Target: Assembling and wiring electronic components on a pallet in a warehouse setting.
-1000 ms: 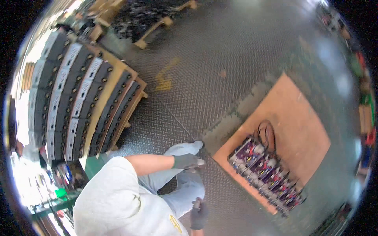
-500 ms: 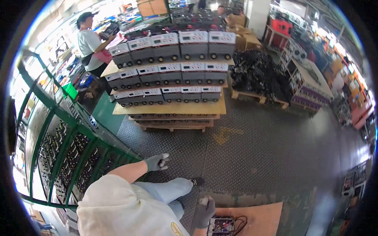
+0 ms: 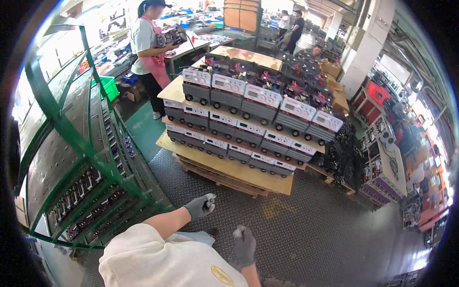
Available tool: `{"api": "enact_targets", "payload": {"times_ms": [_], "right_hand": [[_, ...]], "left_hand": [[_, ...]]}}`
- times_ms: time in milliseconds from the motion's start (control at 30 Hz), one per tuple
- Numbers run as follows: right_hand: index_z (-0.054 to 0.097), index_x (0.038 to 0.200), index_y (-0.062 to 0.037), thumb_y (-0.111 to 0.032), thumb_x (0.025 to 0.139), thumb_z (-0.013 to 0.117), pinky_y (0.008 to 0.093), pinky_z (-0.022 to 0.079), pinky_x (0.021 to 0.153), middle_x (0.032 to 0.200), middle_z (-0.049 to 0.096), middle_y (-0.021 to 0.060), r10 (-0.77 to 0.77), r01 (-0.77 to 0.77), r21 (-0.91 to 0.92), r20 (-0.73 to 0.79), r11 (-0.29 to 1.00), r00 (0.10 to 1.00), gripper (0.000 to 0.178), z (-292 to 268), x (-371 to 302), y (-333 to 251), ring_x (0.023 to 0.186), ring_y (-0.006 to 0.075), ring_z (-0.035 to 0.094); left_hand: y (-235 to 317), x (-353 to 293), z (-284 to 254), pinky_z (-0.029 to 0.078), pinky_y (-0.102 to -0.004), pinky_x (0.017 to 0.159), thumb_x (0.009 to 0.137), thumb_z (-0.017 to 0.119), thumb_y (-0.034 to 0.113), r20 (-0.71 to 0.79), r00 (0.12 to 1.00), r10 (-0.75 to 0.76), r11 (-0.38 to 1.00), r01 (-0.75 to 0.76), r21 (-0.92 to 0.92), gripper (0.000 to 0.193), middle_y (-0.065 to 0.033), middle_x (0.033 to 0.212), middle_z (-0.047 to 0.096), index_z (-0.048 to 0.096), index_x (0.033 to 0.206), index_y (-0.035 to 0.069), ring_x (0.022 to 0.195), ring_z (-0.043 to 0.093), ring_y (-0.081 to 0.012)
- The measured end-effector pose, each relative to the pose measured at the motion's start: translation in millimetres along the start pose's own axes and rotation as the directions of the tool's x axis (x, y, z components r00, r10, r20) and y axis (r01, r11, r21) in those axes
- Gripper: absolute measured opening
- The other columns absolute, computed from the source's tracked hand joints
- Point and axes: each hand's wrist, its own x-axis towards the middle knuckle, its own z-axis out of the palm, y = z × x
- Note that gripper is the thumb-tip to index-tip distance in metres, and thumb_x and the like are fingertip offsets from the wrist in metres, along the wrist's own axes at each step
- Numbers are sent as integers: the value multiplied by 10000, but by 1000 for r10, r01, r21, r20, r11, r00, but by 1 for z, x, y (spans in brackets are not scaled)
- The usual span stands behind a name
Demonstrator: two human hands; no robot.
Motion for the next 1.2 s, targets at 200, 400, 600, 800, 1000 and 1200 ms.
{"api": "enact_targets", "payload": {"times_ms": [200, 400, 600, 800, 1000, 1200], "right_hand": [[574, 1043, -22, -102, 933, 458, 265, 484, 659, 880, 625, 69, -61, 21, 230, 165, 973, 984, 179, 3, 95, -53, 722, 115, 579], [571, 1127, -29, -439, 879, 531, 323, 438, 891, 1115, 588, 89, -380, 98, 486, 524, 868, 763, 481, -20, 242, -140, 1029, 184, 559], [361, 1362, -8, -362, 932, 483, 321, 381, 1003, 1412, 358, 137, -743, 307, 733, 387, 607, 545, 570, -19, 393, -289, 1258, 258, 413], [327, 1325, 51, -277, 944, 476, 221, 511, 686, 1189, 546, 219, -446, -253, 687, 664, 681, 600, 525, 42, 520, -372, 991, 170, 600], [466, 1149, -24, -350, 958, 440, 237, 459, 676, 1074, 628, 190, -452, -85, 641, 622, 763, 639, 378, 111, 595, -424, 788, 156, 640], [493, 1167, 12, -358, 969, 383, 284, 510, 756, 1051, 647, 161, -422, 76, 502, 623, 861, 659, 434, 150, 636, -454, 960, 188, 631]], "left_hand": [[56, -5, 46, 450, -225, 551, 930, 528, 274, 68, 998, -11, 965, 28, -261, 208, 19, 642, 499, 568, 1006, 85, 481, 412, -68], [92, -8, 74, 447, -234, 537, 905, 571, 251, -40, 964, 262, 931, -264, -251, 202, 26, 646, 471, 544, 992, 71, 503, 423, -83], [102, -7, 71, 485, -282, 599, 932, 518, 253, -109, 863, 493, 728, -478, -490, 206, 0, 690, 528, 578, 959, 58, 562, 462, -103], [85, -32, 78, 495, -298, 611, 929, 516, 247, -220, 821, 527, 583, -537, -610, 215, -18, 672, 557, 604, 936, 51, 550, 477, -124], [88, -52, 59, 498, -318, 623, 918, 534, 218, -298, 759, 578, 422, -591, -687, 205, -39, 702, 589, 630, 978, 47, 552, 485, -134], [107, -46, 47, 504, -317, 619, 925, 517, 176, -421, 703, 573, 364, -679, -638, 175, -26, 740, 586, 593, 1045, 73, 570, 478, -119]]}}
